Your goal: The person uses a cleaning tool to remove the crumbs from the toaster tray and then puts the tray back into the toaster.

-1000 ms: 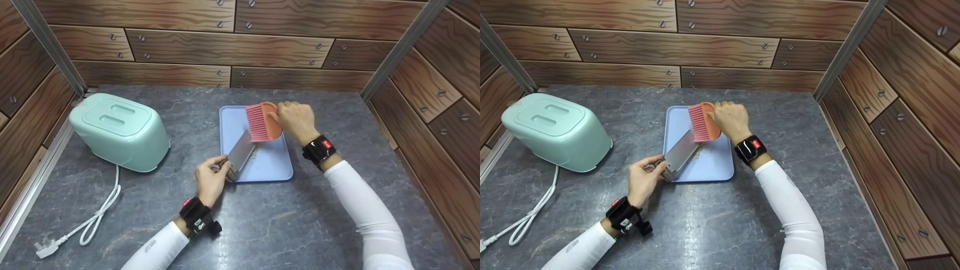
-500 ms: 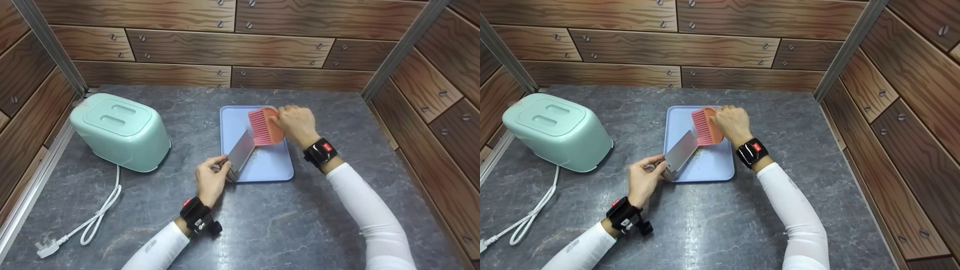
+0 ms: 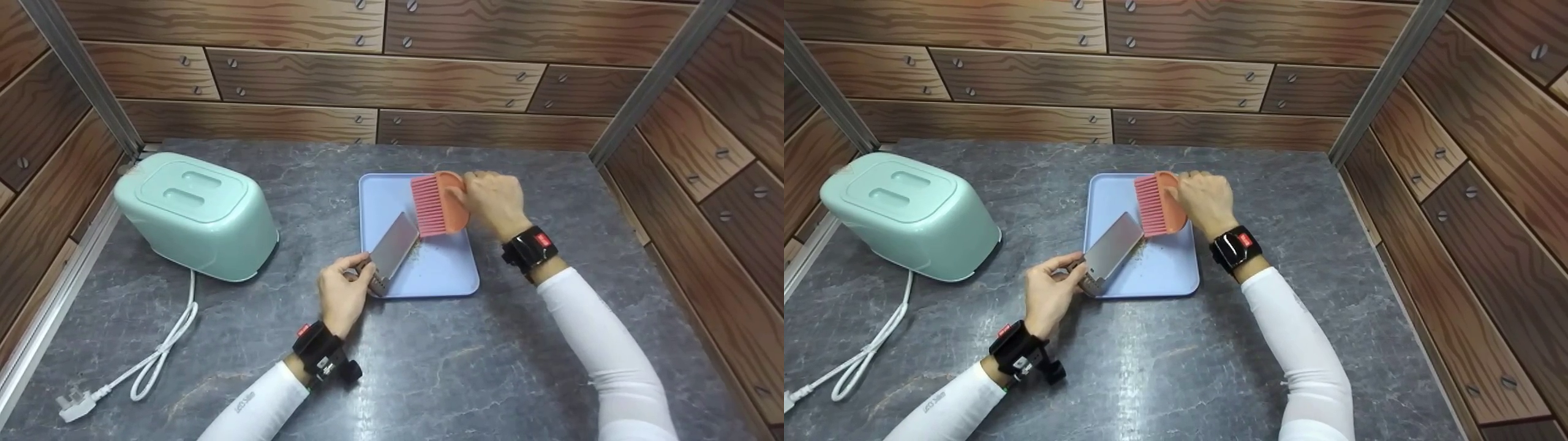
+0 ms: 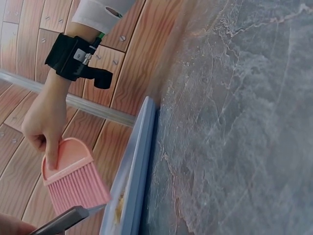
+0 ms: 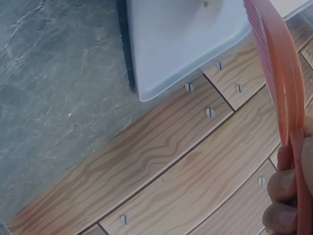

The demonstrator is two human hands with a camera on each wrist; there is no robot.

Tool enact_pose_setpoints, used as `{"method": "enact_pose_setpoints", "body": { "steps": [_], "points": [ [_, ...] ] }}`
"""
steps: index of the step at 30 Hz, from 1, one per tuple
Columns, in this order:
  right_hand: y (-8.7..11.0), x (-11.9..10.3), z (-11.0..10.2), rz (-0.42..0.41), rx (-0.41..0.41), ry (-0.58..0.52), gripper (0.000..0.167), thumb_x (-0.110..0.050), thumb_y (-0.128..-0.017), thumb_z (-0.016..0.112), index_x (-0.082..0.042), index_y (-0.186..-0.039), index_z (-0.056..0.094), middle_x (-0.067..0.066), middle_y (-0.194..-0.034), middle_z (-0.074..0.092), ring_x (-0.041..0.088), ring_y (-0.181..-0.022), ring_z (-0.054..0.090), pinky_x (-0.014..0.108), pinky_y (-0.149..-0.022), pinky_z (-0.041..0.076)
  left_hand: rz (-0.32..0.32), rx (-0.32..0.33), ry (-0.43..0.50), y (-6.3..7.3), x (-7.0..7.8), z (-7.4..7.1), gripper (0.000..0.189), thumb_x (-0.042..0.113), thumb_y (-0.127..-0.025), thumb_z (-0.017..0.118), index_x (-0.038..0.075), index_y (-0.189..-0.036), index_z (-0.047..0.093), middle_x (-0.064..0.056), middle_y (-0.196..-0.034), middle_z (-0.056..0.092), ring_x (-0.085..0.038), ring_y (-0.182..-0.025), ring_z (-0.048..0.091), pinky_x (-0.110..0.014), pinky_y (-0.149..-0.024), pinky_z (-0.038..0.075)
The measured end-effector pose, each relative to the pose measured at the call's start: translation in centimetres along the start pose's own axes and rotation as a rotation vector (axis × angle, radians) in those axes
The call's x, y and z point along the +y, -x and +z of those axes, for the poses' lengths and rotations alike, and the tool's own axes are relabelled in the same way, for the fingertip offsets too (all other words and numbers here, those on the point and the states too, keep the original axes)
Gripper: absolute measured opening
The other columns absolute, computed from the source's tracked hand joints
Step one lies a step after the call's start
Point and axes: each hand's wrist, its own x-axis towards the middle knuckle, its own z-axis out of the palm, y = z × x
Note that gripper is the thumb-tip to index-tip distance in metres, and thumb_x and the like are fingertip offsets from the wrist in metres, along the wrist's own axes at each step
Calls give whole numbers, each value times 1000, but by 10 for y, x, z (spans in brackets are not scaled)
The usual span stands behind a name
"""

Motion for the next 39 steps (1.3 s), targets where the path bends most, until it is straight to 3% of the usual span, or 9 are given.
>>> {"method": "enact_pose_setpoints", "body": {
  "steps": [4,10,18,25,30,39],
  "points": [
    [-2,1,-3,18,40,-32,55,-53,-101,65,-6,-73,63,12,-62,64,33,-52,62,50,-44,50,-1,7,-2,0,0,0,19,4,-87,81,3,-107,82,-16,-102,80,-5,-62,60,-15,-53,51],
    [-4,1,-7,125,42,-171,55,-56,-98,69,-10,-67,62,6,-58,58,25,-51,52,46,-43,42,-16,1,-1,0,0,-1,19,5,-89,80,4,-107,83,-15,-104,81,-4,-60,60,-14,-50,48],
    [-5,3,-7,320,-167,-357,60,-60,-97,68,-21,-56,46,-6,-57,43,18,-56,46,35,-47,34,-9,6,-3,0,1,-1,19,4,-88,81,4,-107,82,-15,-103,81,-5,-61,61,-15,-51,50],
    [0,11,3,411,-357,-455,64,-60,-95,68,-25,-50,39,-10,-53,34,16,-54,39,34,-48,31,3,18,-7,1,2,-1,19,5,-88,81,4,-106,83,-15,-102,81,-5,-62,61,-14,-53,50],
    [4,9,14,438,-413,-468,65,-64,-95,66,-25,-50,40,-10,-51,34,16,-54,41,36,-51,34,3,13,9,2,2,-1,19,5,-88,81,3,-107,82,-16,-102,81,-6,-63,61,-15,-54,51],
    [7,1,20,443,-424,-467,66,-63,-95,65,-23,-51,38,-9,-51,31,14,-52,35,34,-50,30,41,9,2,3,1,0,19,4,-88,81,3,-107,82,-15,-100,80,-7,-62,60,-15,-54,50]
  ]
}}
